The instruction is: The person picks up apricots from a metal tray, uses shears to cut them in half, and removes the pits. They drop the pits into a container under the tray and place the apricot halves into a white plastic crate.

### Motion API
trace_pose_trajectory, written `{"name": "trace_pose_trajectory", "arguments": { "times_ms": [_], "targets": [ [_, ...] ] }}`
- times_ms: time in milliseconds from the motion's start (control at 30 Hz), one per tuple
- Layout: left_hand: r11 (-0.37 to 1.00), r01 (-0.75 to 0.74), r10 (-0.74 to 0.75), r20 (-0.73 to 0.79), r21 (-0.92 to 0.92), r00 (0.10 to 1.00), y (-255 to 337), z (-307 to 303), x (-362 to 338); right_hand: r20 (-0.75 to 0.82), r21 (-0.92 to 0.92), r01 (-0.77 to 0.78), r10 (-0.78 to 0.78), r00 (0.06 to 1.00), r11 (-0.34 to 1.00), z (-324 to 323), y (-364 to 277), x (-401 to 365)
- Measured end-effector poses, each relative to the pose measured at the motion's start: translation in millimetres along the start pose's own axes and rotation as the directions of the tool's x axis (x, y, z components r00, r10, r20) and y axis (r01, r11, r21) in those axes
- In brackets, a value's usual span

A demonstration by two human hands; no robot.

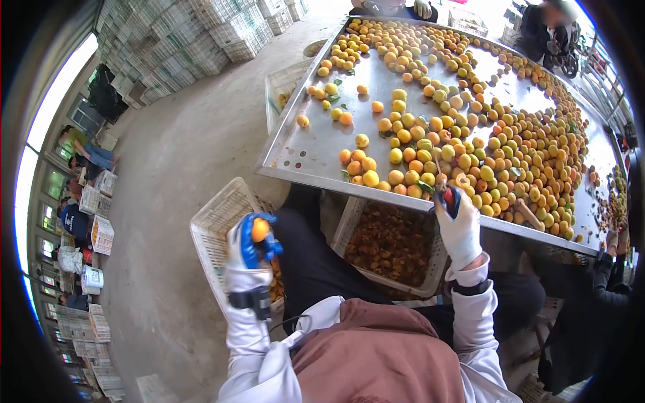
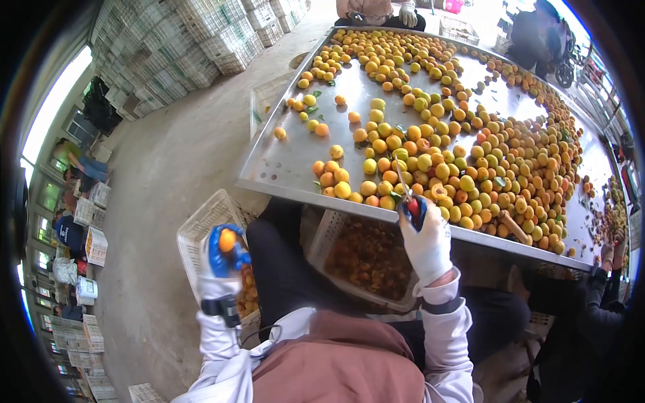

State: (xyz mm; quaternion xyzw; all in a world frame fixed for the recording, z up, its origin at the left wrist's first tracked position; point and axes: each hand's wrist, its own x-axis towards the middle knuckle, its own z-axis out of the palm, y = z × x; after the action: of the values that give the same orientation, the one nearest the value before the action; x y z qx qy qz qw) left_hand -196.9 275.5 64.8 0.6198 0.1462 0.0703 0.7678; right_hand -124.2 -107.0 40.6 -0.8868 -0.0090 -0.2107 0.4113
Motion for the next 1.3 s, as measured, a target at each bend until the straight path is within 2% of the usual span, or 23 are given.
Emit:
{"name": "trace_pose_trajectory", "arguments": {
  "times_ms": [33,67,100,133,167,200,233,267,300,367,400,433,500,600,633,733,767,867,900,1067,1167,1233,1300],
  "targets": [
    [0.952,-0.017,0.011,0.024,0.304,1.000,-3.5,-51.2,13.5,0.052,0.033,-0.063,0.061,0.997,0.997,-4.7,-4.0,7.3],
    [0.814,-0.041,0.016,0.048,0.579,0.999,-10.2,-87.2,26.9,0.050,0.040,-0.061,0.059,0.997,0.997,-7.4,-6.1,10.4],
    [0.812,-0.044,0.022,0.045,0.582,0.999,-9.8,-91.8,30.1,0.034,0.008,-0.040,0.039,0.999,0.999,-9.0,-7.6,13.0],
    [0.309,-0.204,0.306,0.106,0.929,0.946,-10.0,-97.2,30.9,0.021,-0.025,-0.017,0.017,1.000,1.000,-9.1,-8.2,15.0],
    [-0.322,-0.165,0.478,0.310,0.932,0.822,-10.9,-100.8,34.1,0.010,-0.001,-0.027,0.027,1.000,1.000,-7.6,-6.4,14.6],
    [-0.051,-0.224,0.495,0.220,0.973,0.840,-16.4,-87.2,44.8,0.006,0.004,-0.023,0.023,1.000,1.000,-4.9,-3.1,13.7],
    [0.172,-0.261,0.425,0.168,0.950,0.889,-9.6,-57.2,52.6,-0.011,0.009,-0.051,0.051,0.999,0.999,-2.0,1.1,11.3],
    [0.183,-0.341,0.419,0.241,0.922,0.875,-3.5,-23.9,61.5,-0.027,0.013,-0.078,0.078,0.997,0.997,-1.4,3.3,9.0],
    [0.073,-0.460,0.451,0.383,0.885,0.806,-8.6,1.3,78.6,-0.033,0.000,-0.075,0.075,0.997,0.997,-2.3,1.2,7.3],
    [-0.037,-0.615,0.479,0.554,0.788,0.681,-12.8,60.1,105.7,-0.049,0.003,-0.075,0.075,0.996,0.997,-2.9,6.1,4.7],
    [-0.040,-0.634,0.403,0.593,0.772,0.696,-20.4,85.6,125.3,-0.063,0.007,-0.079,0.079,0.995,0.997,-3.9,8.1,3.5],
    [-0.125,-0.670,0.357,0.663,0.731,0.657,-28.7,109.0,140.4,-0.065,0.058,-0.096,0.100,0.993,0.994,-8.3,4.0,2.6],
    [-0.222,-0.683,0.219,0.718,0.696,0.660,-49.4,149.4,164.3,-0.068,0.056,-0.085,0.089,0.994,0.995,-14.1,4.2,-4.0],
    [-0.423,-0.666,0.021,0.741,0.615,0.671,-55.5,182.5,168.0,-0.023,0.084,-0.082,0.084,0.996,0.993,-19.7,4.1,-14.0],
    [-0.419,-0.672,-0.085,0.710,0.611,0.699,-46.2,192.6,164.2,-0.018,0.109,-0.076,0.078,0.997,0.991,-20.3,3.2,-17.6],
    [-0.512,-0.651,-0.117,0.705,0.560,0.699,-49.4,206.9,167.0,0.016,0.140,-0.085,0.084,0.996,0.986,-22.2,7.4,-29.2],
    [-0.534,-0.656,-0.064,0.748,0.533,0.660,-57.2,205.7,171.4,0.045,0.150,-0.099,0.093,0.995,0.984,-22.6,8.6,-32.0],
    [-0.438,-0.691,-0.056,0.749,0.576,0.660,-62.1,203.3,176.9,0.070,0.176,-0.110,0.099,0.993,0.978,-22.9,8.6,-38.3],
    [-0.420,-0.675,-0.114,0.703,0.607,0.702,-54.2,208.4,173.1,0.078,0.183,-0.117,0.104,0.992,0.976,-23.2,8.4,-39.7],
    [-0.380,-0.680,-0.121,0.695,0.627,0.709,-60.3,207.0,173.3,0.077,0.193,-0.136,0.123,0.989,0.972,-25.1,11.7,-48.3],
    [-0.296,-0.700,-0.151,0.692,0.649,0.706,-66.1,218.2,176.8,0.074,0.201,-0.139,0.126,0.989,0.970,-25.7,12.1,-52.5],
    [-0.264,-0.754,0.051,0.789,0.602,0.612,-87.3,230.4,185.6,0.081,0.192,-0.154,0.140,0.987,0.969,-23.1,16.1,-56.4],
    [-0.258,-0.783,0.002,0.811,0.566,0.586,-96.4,249.6,193.1,0.069,0.202,-0.152,0.141,0.988,0.967,-21.2,19.9,-59.3]
  ]
}}
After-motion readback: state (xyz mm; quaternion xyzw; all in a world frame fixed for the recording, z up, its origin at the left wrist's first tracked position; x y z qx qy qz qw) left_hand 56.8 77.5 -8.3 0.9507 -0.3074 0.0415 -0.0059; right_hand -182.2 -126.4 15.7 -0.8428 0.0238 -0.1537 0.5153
